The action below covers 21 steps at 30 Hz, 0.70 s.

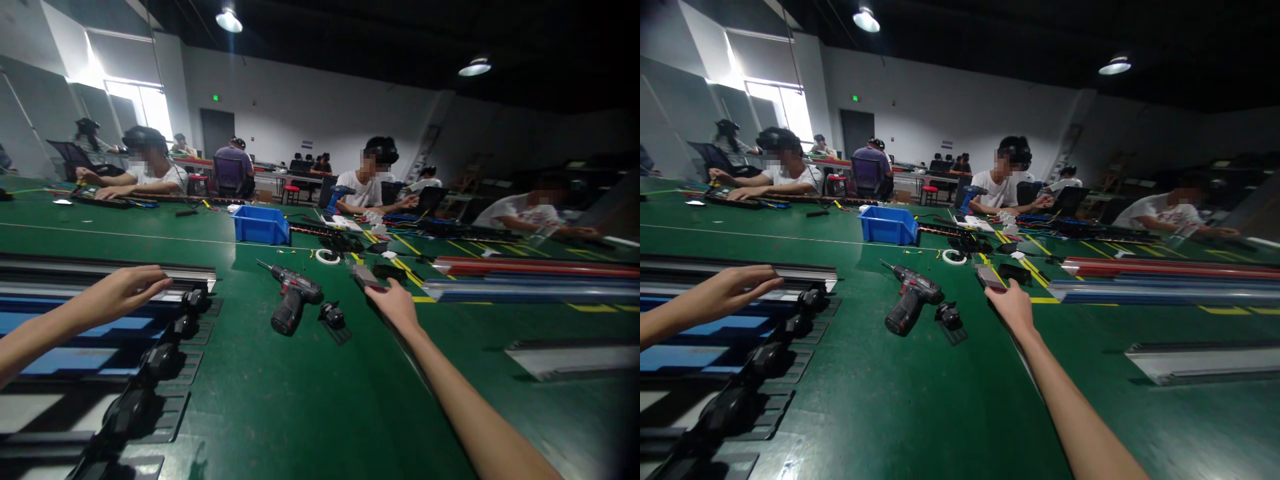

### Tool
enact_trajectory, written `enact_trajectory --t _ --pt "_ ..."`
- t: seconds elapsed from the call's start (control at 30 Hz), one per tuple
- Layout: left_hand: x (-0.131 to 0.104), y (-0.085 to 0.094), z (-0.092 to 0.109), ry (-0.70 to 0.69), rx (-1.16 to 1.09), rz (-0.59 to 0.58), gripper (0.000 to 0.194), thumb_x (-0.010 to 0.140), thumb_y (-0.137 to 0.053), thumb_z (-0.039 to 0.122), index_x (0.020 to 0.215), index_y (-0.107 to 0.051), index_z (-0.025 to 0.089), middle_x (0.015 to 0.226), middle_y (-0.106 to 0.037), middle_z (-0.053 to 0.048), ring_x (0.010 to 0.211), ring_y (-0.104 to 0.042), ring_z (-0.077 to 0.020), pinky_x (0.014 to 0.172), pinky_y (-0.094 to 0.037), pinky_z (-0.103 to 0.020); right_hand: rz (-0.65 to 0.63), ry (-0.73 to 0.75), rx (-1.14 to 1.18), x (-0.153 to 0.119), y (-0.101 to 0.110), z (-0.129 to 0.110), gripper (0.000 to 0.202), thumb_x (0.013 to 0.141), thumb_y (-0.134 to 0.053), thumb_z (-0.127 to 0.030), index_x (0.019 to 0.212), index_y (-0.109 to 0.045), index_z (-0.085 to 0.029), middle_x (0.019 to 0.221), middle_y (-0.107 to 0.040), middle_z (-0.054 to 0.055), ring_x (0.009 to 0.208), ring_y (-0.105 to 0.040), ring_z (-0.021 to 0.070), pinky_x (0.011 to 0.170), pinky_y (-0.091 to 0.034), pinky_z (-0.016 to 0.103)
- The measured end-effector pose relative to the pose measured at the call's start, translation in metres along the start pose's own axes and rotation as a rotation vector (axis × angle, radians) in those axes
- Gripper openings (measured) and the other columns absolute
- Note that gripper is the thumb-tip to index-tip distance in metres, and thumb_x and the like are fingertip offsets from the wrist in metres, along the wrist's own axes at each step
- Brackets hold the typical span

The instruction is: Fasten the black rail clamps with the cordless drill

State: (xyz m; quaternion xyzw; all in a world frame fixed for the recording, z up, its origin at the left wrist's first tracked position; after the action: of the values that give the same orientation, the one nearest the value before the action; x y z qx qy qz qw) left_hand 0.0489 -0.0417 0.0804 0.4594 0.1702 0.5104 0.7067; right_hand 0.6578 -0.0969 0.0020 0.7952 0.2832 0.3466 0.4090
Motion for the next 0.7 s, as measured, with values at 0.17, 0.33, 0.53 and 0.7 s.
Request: enact_trajectory --t 0.17,0.33,0.53,0.7 --pt "-0.006 -0.013 0.051 -0.069 -0.186 -0.151 0.040 0.086 -0.057 0.055 0.101 -0.069 0.020 0.101 -0.069 -0.007 0.096 -0.058 -0.0246 0.083 -0.045 -0.029 0.077 0.246 0.457 -0.060 0.044 -0.052 0.080 0.076 -0.069 -0.057 0.142 -0.045 -0.018 0.118 -0.069 0.014 0.106 -0.068 0.0293 0.094 -0.053 0.042" --pt "-0.011 -0.060 0.128 -0.225 -0.984 -0.242 0.078 0.078 -0.064 0.066 0.143 -0.050 0.023 0.143 -0.052 -0.015 0.128 -0.051 -0.0323 0.107 -0.039 -0.044 0.081 0.697 0.586 -0.171 0.085 -0.169 0.085 0.074 -0.077 -0.044 0.147 -0.039 -0.024 0.130 -0.062 0.009 0.113 -0.065 0.0292 0.101 -0.052 0.048" --pt "-0.023 -0.068 0.147 -0.131 -1.596 -0.027 0.074 0.078 -0.065 0.065 0.134 -0.057 0.018 0.137 -0.058 -0.018 0.124 -0.056 -0.0331 0.103 -0.043 -0.046 -0.038 0.959 0.657 -0.253 0.076 -0.254 0.089 0.078 -0.075 -0.039 0.153 -0.030 -0.026 0.142 -0.052 0.011 0.126 -0.055 0.0353 0.104 -0.050 0.056" --pt "-0.037 -0.065 0.116 0.146 -1.838 -0.221 0.087 0.082 -0.040 0.081 0.126 -0.060 0.008 0.100 -0.071 -0.019 0.086 -0.069 -0.0280 0.086 -0.051 -0.045 -0.207 1.051 0.693 -0.263 0.057 -0.261 0.083 0.082 -0.072 -0.043 0.152 -0.030 -0.026 0.123 -0.060 0.013 0.109 -0.062 0.0318 0.089 -0.058 0.051"
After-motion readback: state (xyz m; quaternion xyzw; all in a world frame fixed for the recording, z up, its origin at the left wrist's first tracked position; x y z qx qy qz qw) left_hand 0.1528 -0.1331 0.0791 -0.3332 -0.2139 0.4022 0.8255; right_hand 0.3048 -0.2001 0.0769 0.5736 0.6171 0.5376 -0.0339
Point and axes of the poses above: each hand's wrist, its own x-axis towards the middle knuckle, its own y-axis out of the back of the hand, z = x × y, the point moved 4 cm from there along x, towards the middle knuckle
